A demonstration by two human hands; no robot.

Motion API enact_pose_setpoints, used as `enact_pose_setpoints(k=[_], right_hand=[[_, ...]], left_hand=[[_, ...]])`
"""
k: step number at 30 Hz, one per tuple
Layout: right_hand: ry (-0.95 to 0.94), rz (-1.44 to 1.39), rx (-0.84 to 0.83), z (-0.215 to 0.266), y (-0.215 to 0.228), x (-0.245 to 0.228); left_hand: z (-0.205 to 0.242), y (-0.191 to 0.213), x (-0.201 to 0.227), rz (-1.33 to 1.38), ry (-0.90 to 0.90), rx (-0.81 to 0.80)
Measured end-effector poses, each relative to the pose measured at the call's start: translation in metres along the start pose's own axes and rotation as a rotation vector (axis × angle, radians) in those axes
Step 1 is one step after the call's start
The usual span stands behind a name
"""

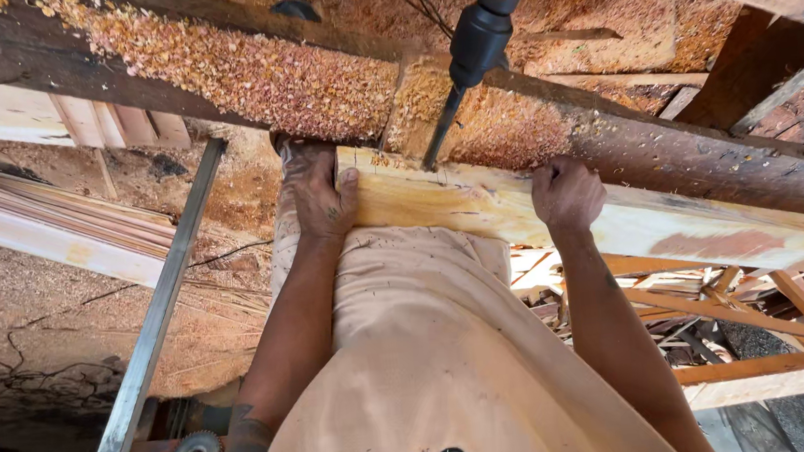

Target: The person uses a mortising machine to cut a series of rectangular slots into a wooden board by hand, sliding the board along a guide to align each subsequent cut.

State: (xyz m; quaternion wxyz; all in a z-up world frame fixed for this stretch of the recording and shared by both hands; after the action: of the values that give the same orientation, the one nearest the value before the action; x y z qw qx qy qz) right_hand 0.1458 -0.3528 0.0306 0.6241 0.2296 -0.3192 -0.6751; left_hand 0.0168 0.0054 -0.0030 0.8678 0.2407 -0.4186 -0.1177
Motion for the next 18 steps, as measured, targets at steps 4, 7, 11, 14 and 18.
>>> enact_pose_setpoints(k=[4, 7, 11, 14, 18], right_hand=[[0.032, 0.011, 0.017, -0.006, 0.000, 0.000], [-0.018, 0.036, -0.024, -0.007, -0.001, 0.001], [-0.021, 0.024, -0.030, -0.011, -0.001, 0.000], [-0.018, 0.025, -0.040, -0.011, -0.001, 0.004], [-0.002, 0.001, -0.021, -0.016, 0.003, 0.003]], left_hand=[[-0.008, 0.003, 0.004, 0.039, -0.005, -0.041], [-0.009, 0.003, 0.008, 0.044, 0.024, -0.029], [-0.015, 0.005, 0.012, 0.014, 0.021, -0.027], [-0.017, 0.006, 0.017, 0.018, 0.005, -0.028], [-0.023, 0.005, 0.015, 0.008, 0.034, -0.064]])
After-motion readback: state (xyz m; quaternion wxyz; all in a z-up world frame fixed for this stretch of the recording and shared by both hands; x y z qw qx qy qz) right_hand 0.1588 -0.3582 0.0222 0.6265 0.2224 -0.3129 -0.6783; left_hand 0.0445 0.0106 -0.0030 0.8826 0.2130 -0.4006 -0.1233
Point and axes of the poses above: each hand's wrist, its own z-axis away from the middle knuckle, its own y-axis out of the back of the hand, x = y × z, the point moved 2 cm from there along -z, towards the middle knuckle, and after that the axes turned 7 degrees about z, right-handed, at the moved point
